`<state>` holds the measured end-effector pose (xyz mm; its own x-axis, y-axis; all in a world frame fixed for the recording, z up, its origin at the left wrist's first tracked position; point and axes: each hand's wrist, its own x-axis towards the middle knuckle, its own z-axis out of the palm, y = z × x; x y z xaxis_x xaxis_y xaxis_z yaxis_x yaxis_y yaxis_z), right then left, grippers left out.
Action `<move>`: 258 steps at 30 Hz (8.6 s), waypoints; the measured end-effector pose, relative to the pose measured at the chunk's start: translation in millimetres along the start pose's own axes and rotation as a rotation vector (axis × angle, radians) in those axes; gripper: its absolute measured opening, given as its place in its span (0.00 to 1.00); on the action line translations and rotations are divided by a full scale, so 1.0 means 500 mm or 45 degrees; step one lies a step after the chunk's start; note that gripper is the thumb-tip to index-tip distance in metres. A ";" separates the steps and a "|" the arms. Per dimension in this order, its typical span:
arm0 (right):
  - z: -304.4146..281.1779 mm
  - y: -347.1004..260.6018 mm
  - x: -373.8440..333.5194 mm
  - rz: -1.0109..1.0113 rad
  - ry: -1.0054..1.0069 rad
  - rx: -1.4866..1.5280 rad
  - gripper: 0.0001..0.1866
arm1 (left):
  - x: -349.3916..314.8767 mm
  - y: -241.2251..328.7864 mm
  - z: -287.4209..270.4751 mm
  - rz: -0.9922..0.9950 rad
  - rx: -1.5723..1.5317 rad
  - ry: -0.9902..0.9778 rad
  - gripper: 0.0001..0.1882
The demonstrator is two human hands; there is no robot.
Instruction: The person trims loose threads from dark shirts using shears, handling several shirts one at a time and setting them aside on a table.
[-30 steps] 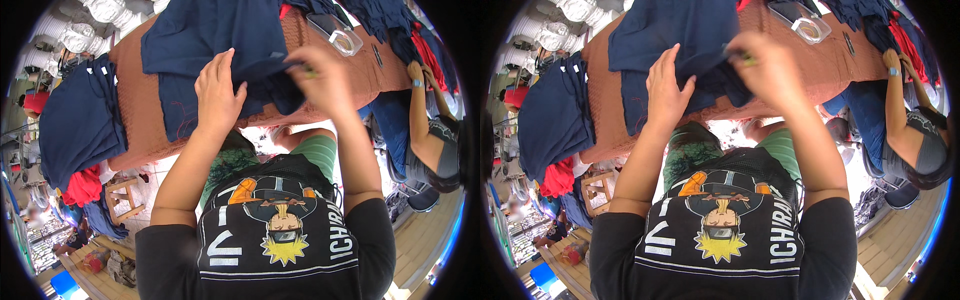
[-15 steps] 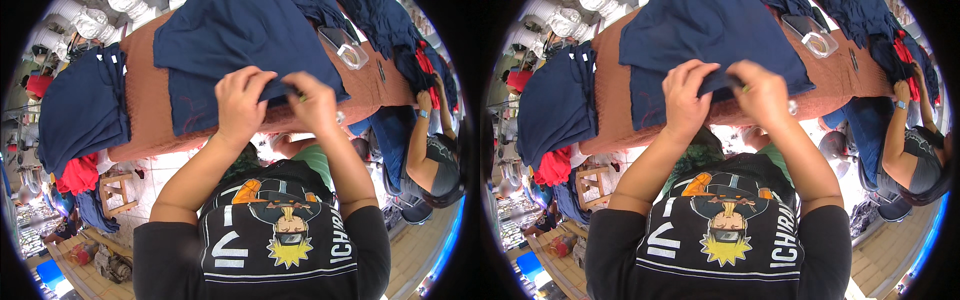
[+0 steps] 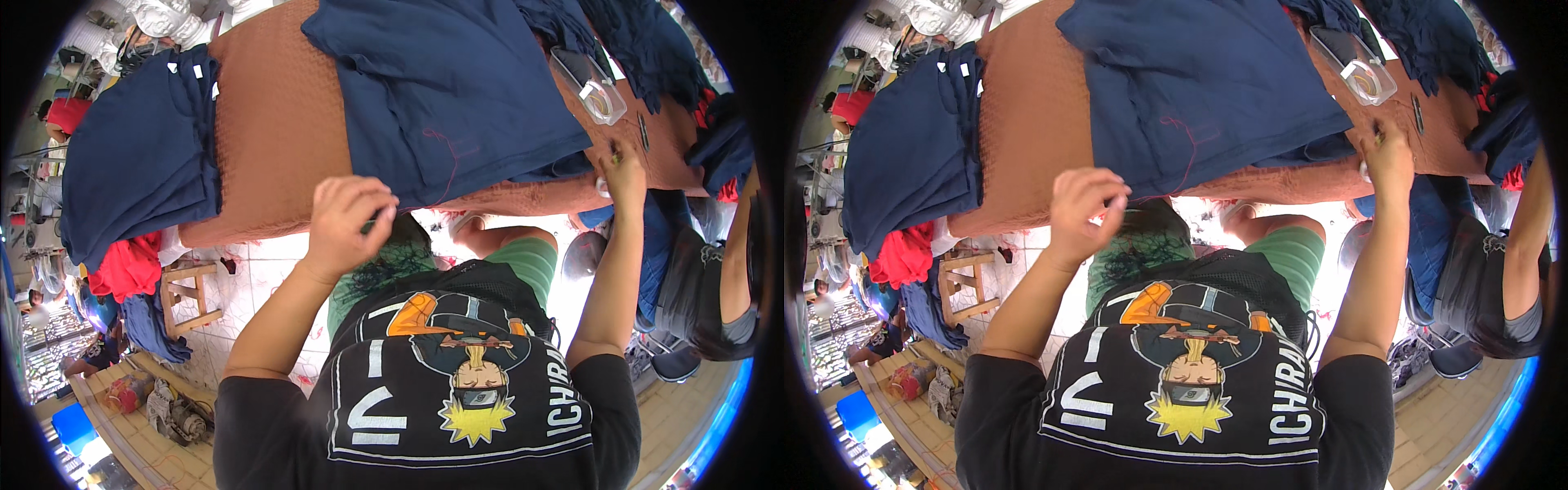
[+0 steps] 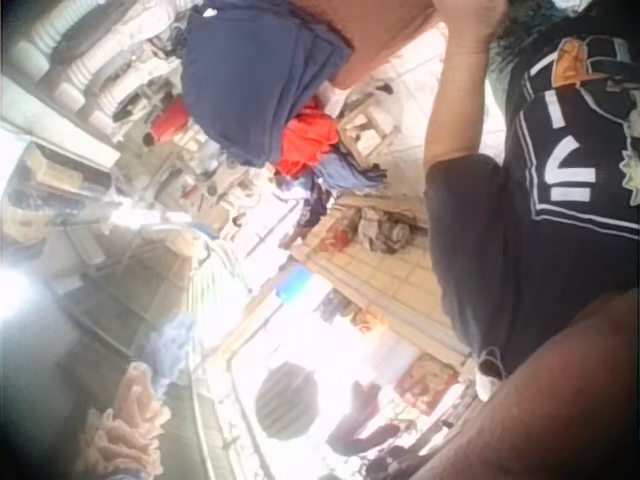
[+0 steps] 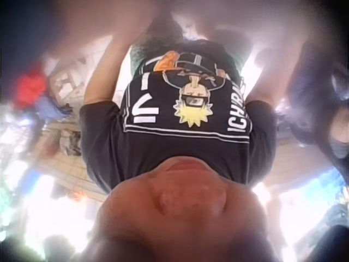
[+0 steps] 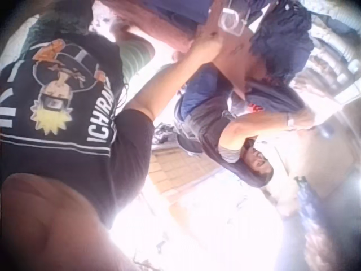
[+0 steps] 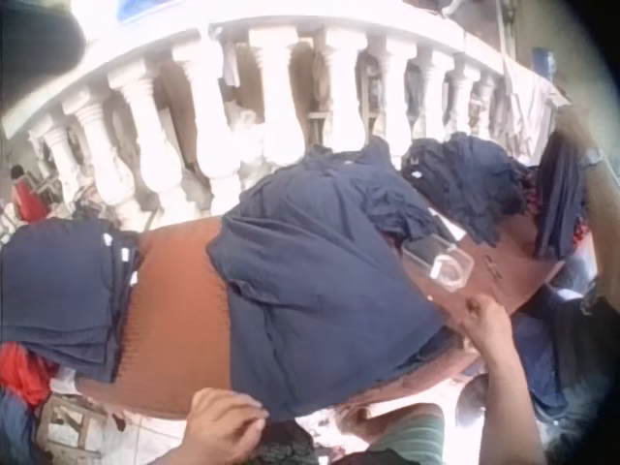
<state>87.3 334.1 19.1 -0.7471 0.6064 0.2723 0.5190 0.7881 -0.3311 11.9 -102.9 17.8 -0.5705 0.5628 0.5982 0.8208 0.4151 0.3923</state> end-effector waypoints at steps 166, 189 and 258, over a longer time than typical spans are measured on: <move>0.106 -0.384 -0.189 -0.322 -0.848 1.214 0.11 | 0.061 -0.021 0.065 -0.220 -0.012 -0.214 0.10; 0.067 -0.371 -0.183 -0.565 -0.963 1.080 0.11 | 0.079 -0.063 0.040 -0.866 -0.928 -0.379 0.10; -0.163 -0.374 0.218 -0.251 0.308 1.352 0.14 | 0.354 -0.269 -0.347 -0.186 -0.265 1.102 0.13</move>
<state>-57.5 261.3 184.2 -0.6166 0.5761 0.5366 -0.3068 0.4519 -0.8377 -194.6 -183.4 192.1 -0.5180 -0.2556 0.8163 0.7782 0.2552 0.5738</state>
